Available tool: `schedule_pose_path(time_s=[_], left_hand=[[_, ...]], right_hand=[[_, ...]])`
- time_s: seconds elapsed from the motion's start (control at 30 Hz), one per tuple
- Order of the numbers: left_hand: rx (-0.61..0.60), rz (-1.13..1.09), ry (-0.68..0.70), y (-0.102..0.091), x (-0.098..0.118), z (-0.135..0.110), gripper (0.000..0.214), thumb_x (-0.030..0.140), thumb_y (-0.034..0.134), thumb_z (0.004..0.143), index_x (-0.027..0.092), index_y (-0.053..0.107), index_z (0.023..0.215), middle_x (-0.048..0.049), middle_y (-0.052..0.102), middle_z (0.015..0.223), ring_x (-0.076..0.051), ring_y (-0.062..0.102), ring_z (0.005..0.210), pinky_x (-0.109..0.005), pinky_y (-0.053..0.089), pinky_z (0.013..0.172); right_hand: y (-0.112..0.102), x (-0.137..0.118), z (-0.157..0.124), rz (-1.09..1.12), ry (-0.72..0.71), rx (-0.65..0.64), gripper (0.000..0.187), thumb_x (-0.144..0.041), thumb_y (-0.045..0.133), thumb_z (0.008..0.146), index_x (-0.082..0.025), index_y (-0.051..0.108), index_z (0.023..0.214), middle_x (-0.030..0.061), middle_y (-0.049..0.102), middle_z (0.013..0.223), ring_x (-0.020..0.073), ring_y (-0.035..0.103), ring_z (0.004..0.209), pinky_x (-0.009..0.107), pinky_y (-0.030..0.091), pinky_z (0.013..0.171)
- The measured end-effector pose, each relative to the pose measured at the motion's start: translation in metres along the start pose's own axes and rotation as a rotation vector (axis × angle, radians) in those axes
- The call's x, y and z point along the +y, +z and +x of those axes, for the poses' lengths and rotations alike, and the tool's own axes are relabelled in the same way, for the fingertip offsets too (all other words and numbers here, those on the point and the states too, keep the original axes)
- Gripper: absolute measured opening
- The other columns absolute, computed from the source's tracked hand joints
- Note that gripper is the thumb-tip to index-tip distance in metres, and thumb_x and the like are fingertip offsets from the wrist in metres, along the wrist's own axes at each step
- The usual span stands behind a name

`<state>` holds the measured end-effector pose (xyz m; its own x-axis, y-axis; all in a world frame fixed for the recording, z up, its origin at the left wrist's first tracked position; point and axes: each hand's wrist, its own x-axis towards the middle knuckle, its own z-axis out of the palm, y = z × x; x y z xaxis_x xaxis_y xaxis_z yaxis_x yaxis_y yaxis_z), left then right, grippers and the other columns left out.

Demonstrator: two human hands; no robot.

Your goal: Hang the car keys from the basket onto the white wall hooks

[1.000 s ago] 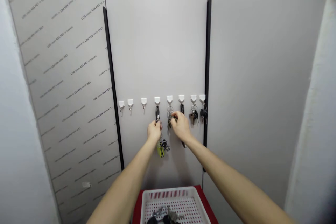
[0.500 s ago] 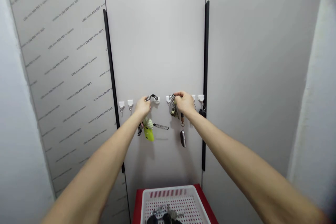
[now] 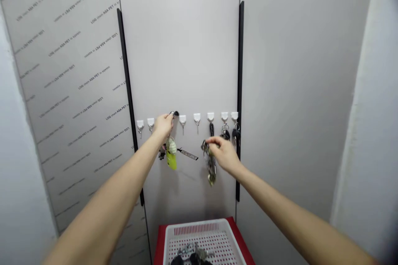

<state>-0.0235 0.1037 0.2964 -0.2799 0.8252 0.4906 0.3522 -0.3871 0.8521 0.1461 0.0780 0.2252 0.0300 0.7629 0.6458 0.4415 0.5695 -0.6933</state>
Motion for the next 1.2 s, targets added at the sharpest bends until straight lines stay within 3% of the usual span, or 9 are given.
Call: schedule_pose_path(time_s=[0.17, 0.4, 0.57, 0.7, 0.87, 0.93, 1.0, 1.13, 1.2], left_hand=[[-0.107, -0.224, 0.006, -0.004, -0.018, -0.054, 0.032, 0.039, 0.036, 0.067, 0.013, 0.049, 0.080, 0.0079, 0.030, 0.037, -0.003, 0.024, 0.030, -0.013, 0.018, 0.031], [-0.221, -0.258, -0.155, 0.011, -0.075, -0.137, 0.038, 0.048, 0.035, 0.065, 0.013, 0.047, 0.075, 0.0087, 0.028, 0.036, -0.003, 0.023, 0.030, -0.014, 0.019, 0.031], [-0.429, -0.046, -0.141, 0.029, -0.125, -0.182, 0.041, 0.051, 0.033, 0.065, 0.013, 0.049, 0.067, 0.0059, 0.034, 0.042, -0.005, 0.031, 0.040, -0.016, 0.027, 0.040], [-0.651, 0.174, -0.074, 0.038, -0.150, -0.202, 0.039, 0.047, 0.032, 0.068, 0.016, 0.055, 0.071, 0.0029, 0.048, 0.053, -0.008, 0.041, 0.052, -0.016, 0.032, 0.049], [-0.675, 0.474, -0.029, 0.037, -0.156, -0.198, 0.035, 0.039, 0.027, 0.071, 0.022, 0.057, 0.079, 0.0015, 0.059, 0.071, -0.012, 0.050, 0.069, -0.017, 0.034, 0.060], [-0.687, 0.604, -0.026, 0.035, -0.155, -0.194, 0.032, 0.035, 0.029, 0.071, 0.025, 0.057, 0.082, 0.0010, 0.060, 0.080, -0.014, 0.051, 0.077, -0.018, 0.034, 0.064], [-0.714, 0.740, -0.038, 0.031, -0.155, -0.191, 0.029, 0.031, 0.031, 0.069, 0.026, 0.057, 0.083, -0.0001, 0.059, 0.086, -0.016, 0.051, 0.083, -0.021, 0.034, 0.067], [-0.777, 0.930, -0.079, 0.023, -0.158, -0.191, 0.027, 0.028, 0.035, 0.066, 0.026, 0.058, 0.080, -0.0026, 0.059, 0.087, -0.019, 0.050, 0.086, -0.027, 0.035, 0.069], [-0.784, 0.948, -0.071, 0.021, -0.162, -0.192, 0.027, 0.027, 0.034, 0.067, 0.026, 0.057, 0.081, -0.0025, 0.059, 0.087, -0.018, 0.050, 0.087, -0.027, 0.035, 0.070]], right_hand=[[0.018, 0.043, -0.065, -0.008, 0.110, -0.283, 0.022, -0.016, 0.033, 0.061, -0.013, 0.052, 0.071, 0.0010, 0.051, 0.064, 0.0078, 0.043, 0.050, 0.020, 0.035, 0.048], [0.038, 0.089, -0.134, -0.126, 0.123, -0.393, 0.025, -0.007, 0.032, 0.056, -0.015, 0.054, 0.065, 0.0020, 0.052, 0.067, 0.0109, 0.047, 0.065, 0.022, 0.035, 0.062], [0.038, 0.104, -0.163, -0.138, 0.099, -0.453, 0.027, -0.003, 0.032, 0.052, -0.016, 0.053, 0.063, 0.0014, 0.052, 0.068, 0.0109, 0.047, 0.069, 0.020, 0.035, 0.063], [0.033, 0.116, -0.174, -0.138, 0.100, -0.460, 0.027, -0.003, 0.033, 0.052, -0.016, 0.053, 0.063, 0.0015, 0.053, 0.069, 0.0107, 0.047, 0.069, 0.019, 0.035, 0.062], [0.027, 0.134, -0.178, -0.167, 0.087, -0.483, 0.026, -0.003, 0.033, 0.054, -0.015, 0.054, 0.062, 0.0013, 0.054, 0.066, 0.0102, 0.048, 0.064, 0.019, 0.035, 0.060], [0.020, 0.133, -0.170, -0.184, 0.070, -0.448, 0.025, -0.003, 0.033, 0.055, -0.015, 0.053, 0.063, 0.0014, 0.053, 0.065, 0.0104, 0.047, 0.063, 0.020, 0.035, 0.060], [0.009, 0.126, -0.149, -0.213, 0.044, -0.329, 0.023, -0.006, 0.034, 0.057, -0.015, 0.052, 0.069, 0.0023, 0.051, 0.067, 0.0113, 0.046, 0.064, 0.022, 0.036, 0.061], [-0.020, 0.100, -0.078, -0.273, -0.001, 0.163, 0.028, -0.017, 0.040, 0.062, -0.014, 0.044, 0.089, 0.0078, 0.046, 0.090, 0.0155, 0.043, 0.082, 0.028, 0.034, 0.072], [-0.032, 0.086, -0.040, -0.320, -0.008, 0.351, 0.032, -0.023, 0.042, 0.063, -0.015, 0.042, 0.094, 0.0087, 0.042, 0.097, 0.0176, 0.039, 0.090, 0.031, 0.032, 0.078]])
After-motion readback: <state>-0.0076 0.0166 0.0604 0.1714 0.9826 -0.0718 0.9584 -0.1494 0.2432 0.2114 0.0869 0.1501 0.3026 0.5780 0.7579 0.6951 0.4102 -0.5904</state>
